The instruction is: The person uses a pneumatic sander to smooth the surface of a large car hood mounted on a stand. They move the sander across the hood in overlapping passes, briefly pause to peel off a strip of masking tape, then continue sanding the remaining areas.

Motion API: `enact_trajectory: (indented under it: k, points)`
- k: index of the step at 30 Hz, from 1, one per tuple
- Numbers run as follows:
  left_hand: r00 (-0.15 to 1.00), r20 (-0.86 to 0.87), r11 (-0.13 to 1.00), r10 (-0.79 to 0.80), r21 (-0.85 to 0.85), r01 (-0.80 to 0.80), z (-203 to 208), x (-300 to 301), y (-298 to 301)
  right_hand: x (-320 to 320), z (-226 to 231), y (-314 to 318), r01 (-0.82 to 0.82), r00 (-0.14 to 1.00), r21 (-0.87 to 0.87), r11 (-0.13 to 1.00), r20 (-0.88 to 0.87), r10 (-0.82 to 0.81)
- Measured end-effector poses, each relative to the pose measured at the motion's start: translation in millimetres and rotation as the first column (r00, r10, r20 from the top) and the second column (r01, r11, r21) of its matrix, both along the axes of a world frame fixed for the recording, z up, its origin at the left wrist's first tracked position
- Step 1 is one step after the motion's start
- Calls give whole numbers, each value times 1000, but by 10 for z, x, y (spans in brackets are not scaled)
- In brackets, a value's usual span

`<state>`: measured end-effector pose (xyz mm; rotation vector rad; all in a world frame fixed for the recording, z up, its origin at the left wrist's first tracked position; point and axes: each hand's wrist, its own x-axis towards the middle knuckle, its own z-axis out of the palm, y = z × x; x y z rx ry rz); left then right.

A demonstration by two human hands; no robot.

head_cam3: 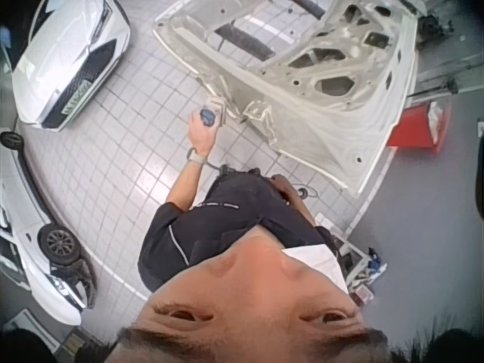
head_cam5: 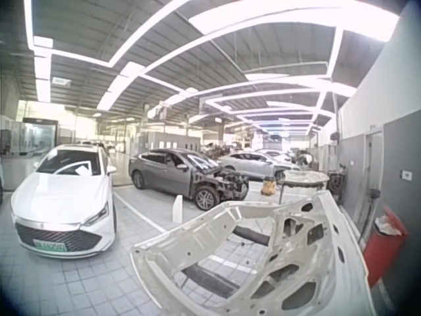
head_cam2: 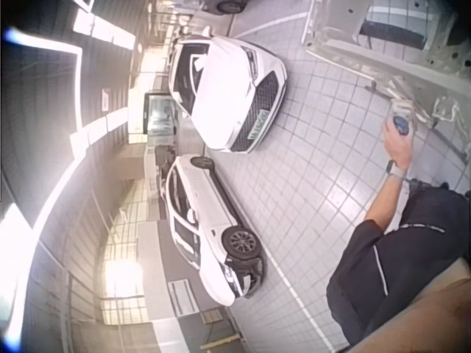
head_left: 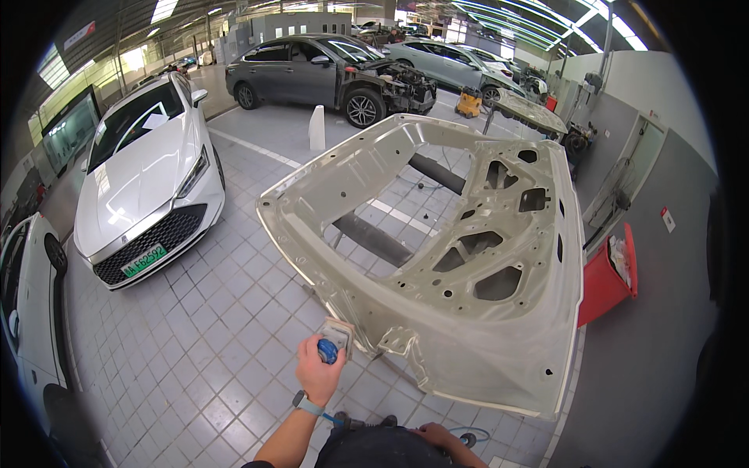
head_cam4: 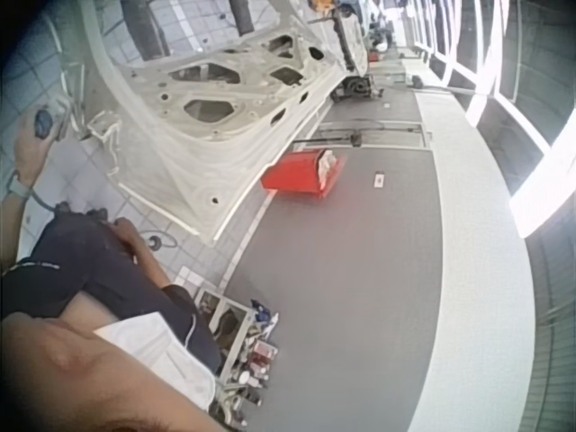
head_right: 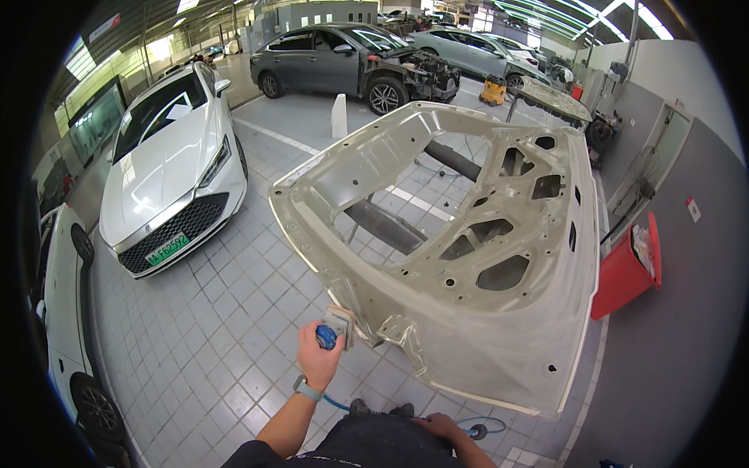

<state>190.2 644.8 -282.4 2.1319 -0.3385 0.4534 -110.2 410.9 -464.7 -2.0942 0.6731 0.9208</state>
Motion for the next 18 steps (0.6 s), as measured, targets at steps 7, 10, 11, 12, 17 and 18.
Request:
enact_trajectory:
  k: [7,10,11,12,17,18]
  points:
    - [999,38,999,-17,29,16,93,-106,-17,-164,-168,-36,-157,988,-2,988,11,157]
    - [996,-40,995,-84,47,86,98,-260,0,-115,-169,-88,-82,996,10,997,-44,82]
    - [994,-56,994,-97,38,99,77,-251,-22,-100,-141,-95,-104,990,31,994,-94,107]
    - [992,-69,993,-108,28,111,43,-240,-29,-103,-114,-85,-118,993,8,993,-28,118]
    - [996,-87,1000,11,-14,-12,-64,-233,-84,-177,100,-80,-9,998,33,999,-55,11]
    - [995,-94,999,-31,4,32,-59,-305,-92,-183,136,-74,-19,999,22,1000,-47,20]
